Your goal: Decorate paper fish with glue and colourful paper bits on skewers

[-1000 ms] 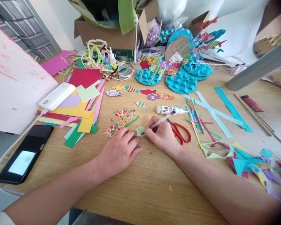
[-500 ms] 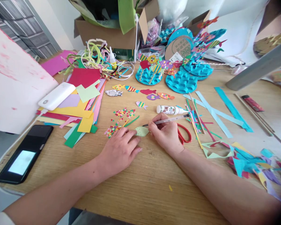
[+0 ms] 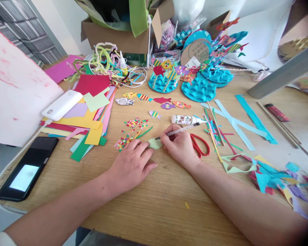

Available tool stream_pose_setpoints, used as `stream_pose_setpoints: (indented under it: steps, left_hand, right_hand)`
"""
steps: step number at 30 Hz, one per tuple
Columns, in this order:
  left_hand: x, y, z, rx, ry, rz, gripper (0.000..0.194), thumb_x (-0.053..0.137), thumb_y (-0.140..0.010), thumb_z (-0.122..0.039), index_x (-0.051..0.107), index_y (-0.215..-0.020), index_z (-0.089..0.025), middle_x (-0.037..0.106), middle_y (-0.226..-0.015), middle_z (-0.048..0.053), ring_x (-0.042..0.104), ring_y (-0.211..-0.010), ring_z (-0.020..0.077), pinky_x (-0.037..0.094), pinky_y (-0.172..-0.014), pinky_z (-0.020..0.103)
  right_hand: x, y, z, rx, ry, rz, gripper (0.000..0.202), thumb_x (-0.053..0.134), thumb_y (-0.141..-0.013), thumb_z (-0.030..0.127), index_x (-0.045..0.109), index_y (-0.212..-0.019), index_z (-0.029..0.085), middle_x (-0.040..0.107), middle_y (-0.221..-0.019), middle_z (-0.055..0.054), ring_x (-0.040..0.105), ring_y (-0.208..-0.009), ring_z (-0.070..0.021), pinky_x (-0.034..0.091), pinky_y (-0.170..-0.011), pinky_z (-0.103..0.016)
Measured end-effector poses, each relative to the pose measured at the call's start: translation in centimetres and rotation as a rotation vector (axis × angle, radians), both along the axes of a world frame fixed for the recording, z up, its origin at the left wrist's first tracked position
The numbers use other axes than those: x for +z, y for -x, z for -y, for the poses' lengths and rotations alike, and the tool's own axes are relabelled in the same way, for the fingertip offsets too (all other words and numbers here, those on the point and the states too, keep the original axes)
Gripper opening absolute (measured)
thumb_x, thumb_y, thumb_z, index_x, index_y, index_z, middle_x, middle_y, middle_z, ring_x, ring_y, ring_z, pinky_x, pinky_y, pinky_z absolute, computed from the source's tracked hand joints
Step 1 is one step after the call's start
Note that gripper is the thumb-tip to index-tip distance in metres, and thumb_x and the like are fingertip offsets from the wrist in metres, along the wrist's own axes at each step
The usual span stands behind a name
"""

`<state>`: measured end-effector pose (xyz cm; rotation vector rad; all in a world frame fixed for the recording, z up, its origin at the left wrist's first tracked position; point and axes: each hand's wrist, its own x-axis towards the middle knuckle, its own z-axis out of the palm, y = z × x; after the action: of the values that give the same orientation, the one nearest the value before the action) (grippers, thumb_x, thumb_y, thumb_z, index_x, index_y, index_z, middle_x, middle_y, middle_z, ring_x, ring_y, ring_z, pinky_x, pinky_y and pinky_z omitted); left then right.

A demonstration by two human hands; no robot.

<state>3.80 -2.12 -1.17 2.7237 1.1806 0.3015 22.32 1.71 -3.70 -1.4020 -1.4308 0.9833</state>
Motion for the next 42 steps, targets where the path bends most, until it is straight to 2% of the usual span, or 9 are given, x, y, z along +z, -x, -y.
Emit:
stream_pose_setpoints:
  steps: [4,7,13,42]
  left_hand:
    - [-0.3,-0.03,0.13,0.006,-0.006,-0.026,0.058,0.048,-0.09,-0.055,0.053,-0.132,-0.015,0.056,-0.12,0.012,0.045,-0.109,0.0293,0.043,-0.097,0.048]
    - [-0.63,-0.05,0.21,0.009,-0.025,-0.048,0.064,0.047,-0.088,-0.06,0.048,-0.138,-0.019,0.054,-0.122,0.013,0.044,-0.111,0.0304,0.042,-0.097,0.05]
    - [-0.99,-0.15,0.34,0.032,-0.024,-0.09,0.063,0.048,-0.087,-0.061,0.049,-0.138,-0.024,0.051,-0.125,0.012,0.043,-0.114,0.0317,0.041,-0.098,0.052]
    - [-0.93,-0.27,0.26,0.034,-0.049,-0.092,0.061,0.051,-0.087,-0.059,0.052,-0.135,-0.023,0.048,-0.134,0.014,0.041,-0.119,0.0328,0.041,-0.1,0.052]
  right_hand:
    - [0.01,0.01,-0.07,-0.011,-0.002,0.019,0.008,0.059,-0.074,0.022,0.052,-0.07,0.021,0.055,-0.057,0.003,0.052,-0.05,-0.0111,0.04,-0.047,-0.022]
    - [0.04,0.0,-0.08,-0.014,0.001,0.031,0.008,0.059,-0.074,0.022,0.052,-0.07,0.021,0.055,-0.057,0.003,0.052,-0.05,-0.0111,0.04,-0.048,-0.023]
    - [0.04,0.01,-0.1,-0.015,0.011,0.03,0.008,0.059,-0.074,0.021,0.051,-0.07,0.021,0.056,-0.057,0.004,0.052,-0.049,-0.011,0.04,-0.048,-0.023]
    - [0.15,0.05,-0.09,-0.018,0.006,0.062,0.008,0.058,-0.074,0.023,0.051,-0.07,0.022,0.055,-0.057,0.003,0.052,-0.051,-0.0119,0.04,-0.047,-0.023]
